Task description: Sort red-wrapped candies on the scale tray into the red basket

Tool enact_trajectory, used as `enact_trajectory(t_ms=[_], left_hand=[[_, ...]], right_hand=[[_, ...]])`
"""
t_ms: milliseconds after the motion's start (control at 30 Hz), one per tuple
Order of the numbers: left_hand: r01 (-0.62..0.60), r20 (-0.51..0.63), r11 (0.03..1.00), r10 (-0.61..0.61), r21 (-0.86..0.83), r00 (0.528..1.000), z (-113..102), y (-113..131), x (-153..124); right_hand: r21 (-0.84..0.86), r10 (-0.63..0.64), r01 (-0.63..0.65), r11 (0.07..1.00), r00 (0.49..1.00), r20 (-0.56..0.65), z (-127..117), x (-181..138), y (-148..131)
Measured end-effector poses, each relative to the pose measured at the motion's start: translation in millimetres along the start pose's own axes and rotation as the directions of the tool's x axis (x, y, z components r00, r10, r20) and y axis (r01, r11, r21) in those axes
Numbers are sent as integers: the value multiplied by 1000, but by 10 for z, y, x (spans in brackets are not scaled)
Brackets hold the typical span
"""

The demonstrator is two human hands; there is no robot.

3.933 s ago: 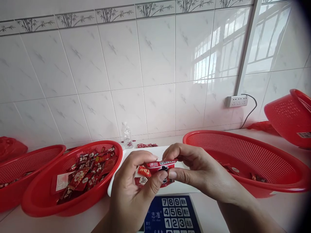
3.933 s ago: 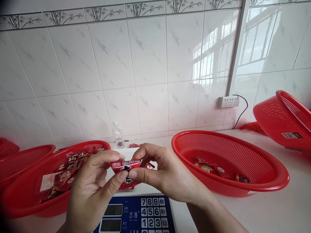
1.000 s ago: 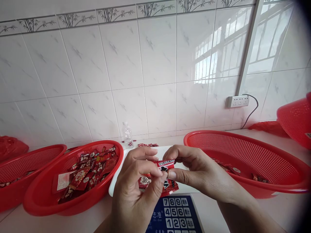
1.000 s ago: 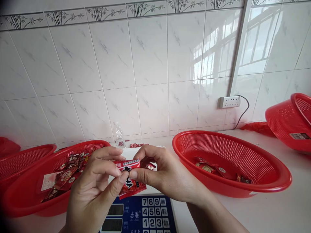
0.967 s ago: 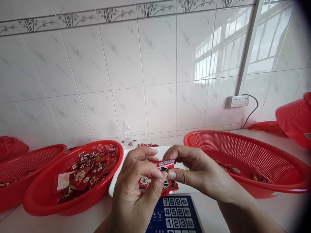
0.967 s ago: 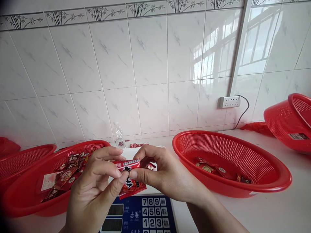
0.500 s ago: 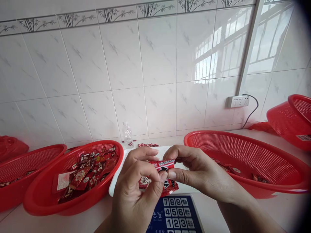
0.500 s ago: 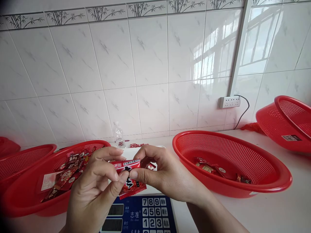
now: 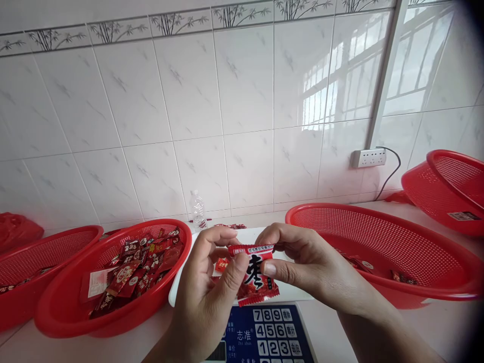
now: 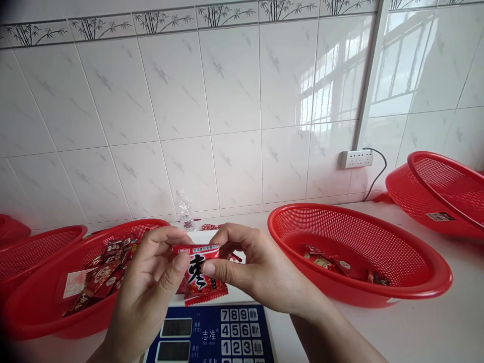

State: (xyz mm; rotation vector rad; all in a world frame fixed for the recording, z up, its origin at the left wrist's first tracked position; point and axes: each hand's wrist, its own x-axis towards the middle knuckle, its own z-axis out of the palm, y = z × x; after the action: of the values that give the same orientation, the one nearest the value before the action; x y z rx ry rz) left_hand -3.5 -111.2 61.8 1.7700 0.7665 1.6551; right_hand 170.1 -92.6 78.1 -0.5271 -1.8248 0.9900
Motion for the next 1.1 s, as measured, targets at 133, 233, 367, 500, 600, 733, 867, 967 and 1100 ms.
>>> enact_trajectory(t_ms=[133, 233, 367, 500, 600, 733, 867, 967, 1100], left_hand=[[35, 10, 998, -35, -45, 999, 2, -4, -3], [67, -12, 997, -68, -36, 998, 18, -1, -24], [102, -32, 994, -103, -34, 994, 25, -6, -36], [-4, -64, 998, 8, 65, 998, 15, -30, -38], [-10, -81, 999, 13, 43, 997, 29, -18, -49], [115, 77, 992, -111, -52, 991, 45, 39, -18], [170, 290, 985, -156, -22, 944, 29, 65, 55], [198, 295, 978, -170, -68, 940, 22, 64, 74], [184, 289, 981, -160, -59, 944, 23, 63, 53]], right_hand=[[-84, -14, 13, 996, 1000, -17, 2, 4, -18], [-79, -8, 6, 997, 999, -35, 5, 0, -25], [-23, 16, -17, 1000, 999, -44, 10, -4, -24], [10, 30, -30, 1000, 999, -39, 15, 6, -19], [8, 27, -27, 1000, 998, -65, 27, 20, -20], [54, 6, 3, 999, 985, -171, 39, 48, -12], [114, -48, 84, 990, 956, -291, 10, 72, 17], [102, -73, 107, 989, 952, -298, -15, 73, 21], [87, -42, 61, 994, 979, -200, -9, 61, -10]])
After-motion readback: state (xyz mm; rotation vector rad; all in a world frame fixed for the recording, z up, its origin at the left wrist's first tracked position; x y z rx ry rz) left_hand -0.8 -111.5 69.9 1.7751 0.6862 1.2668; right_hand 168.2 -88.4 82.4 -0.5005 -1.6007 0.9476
